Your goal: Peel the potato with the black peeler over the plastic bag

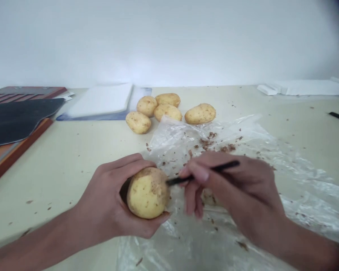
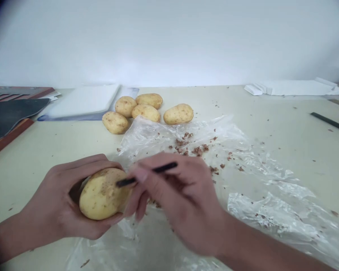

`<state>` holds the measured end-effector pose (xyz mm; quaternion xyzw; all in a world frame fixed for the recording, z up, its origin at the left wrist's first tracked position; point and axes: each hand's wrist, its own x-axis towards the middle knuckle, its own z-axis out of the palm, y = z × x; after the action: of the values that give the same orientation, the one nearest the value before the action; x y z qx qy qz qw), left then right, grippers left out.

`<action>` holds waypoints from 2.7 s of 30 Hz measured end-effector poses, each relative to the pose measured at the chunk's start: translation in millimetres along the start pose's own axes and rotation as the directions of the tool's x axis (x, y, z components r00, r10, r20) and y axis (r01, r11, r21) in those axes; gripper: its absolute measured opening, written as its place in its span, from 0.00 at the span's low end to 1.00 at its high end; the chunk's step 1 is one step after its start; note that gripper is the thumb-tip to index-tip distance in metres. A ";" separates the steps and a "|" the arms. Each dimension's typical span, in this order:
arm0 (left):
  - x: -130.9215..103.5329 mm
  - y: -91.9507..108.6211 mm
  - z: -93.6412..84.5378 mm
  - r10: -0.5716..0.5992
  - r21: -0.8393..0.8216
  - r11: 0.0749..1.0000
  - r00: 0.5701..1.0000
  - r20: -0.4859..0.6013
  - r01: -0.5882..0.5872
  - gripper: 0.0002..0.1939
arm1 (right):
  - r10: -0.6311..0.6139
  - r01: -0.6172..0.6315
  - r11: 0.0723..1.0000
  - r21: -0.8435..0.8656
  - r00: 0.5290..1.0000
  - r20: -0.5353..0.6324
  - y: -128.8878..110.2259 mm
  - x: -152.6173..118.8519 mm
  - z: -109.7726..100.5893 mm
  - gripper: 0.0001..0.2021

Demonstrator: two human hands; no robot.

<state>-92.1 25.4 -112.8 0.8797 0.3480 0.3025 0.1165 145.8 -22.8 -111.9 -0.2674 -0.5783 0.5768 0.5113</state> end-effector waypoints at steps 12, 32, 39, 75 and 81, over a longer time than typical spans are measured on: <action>0.5 2.8 -3.3 0.082 0.056 0.995 0.997 0.004 -0.082 0.30 | 0.054 -0.053 0.998 -0.018 0.997 0.050 -0.6 -1.7 4.0 0.12; 1.7 3.5 -4.4 0.152 0.156 0.977 0.988 -0.031 -0.145 0.27 | 0.013 -0.014 1.000 0.027 1.000 0.016 4.7 -0.7 0.5 0.07; 3.5 4.2 -2.9 0.165 0.165 0.973 0.986 -0.015 -0.161 0.24 | 0.137 -0.137 0.991 -0.008 0.988 0.075 -3.1 -4.3 7.2 0.16; -1.1 1.6 -3.0 0.178 0.143 0.975 0.983 -0.047 -0.169 0.29 | -0.153 0.162 0.949 -0.269 0.987 0.055 -8.9 -2.2 2.0 0.07; -0.8 3.3 -3.8 0.153 0.103 0.983 0.988 -0.012 -0.151 0.27 | -0.168 0.187 0.910 -0.369 0.982 0.083 -8.2 -2.5 4.7 0.09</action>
<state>-93.1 22.4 -108.7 0.9053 0.2961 0.3012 0.0446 144.7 -28.4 -104.0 -0.2924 -0.7122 0.4132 0.4863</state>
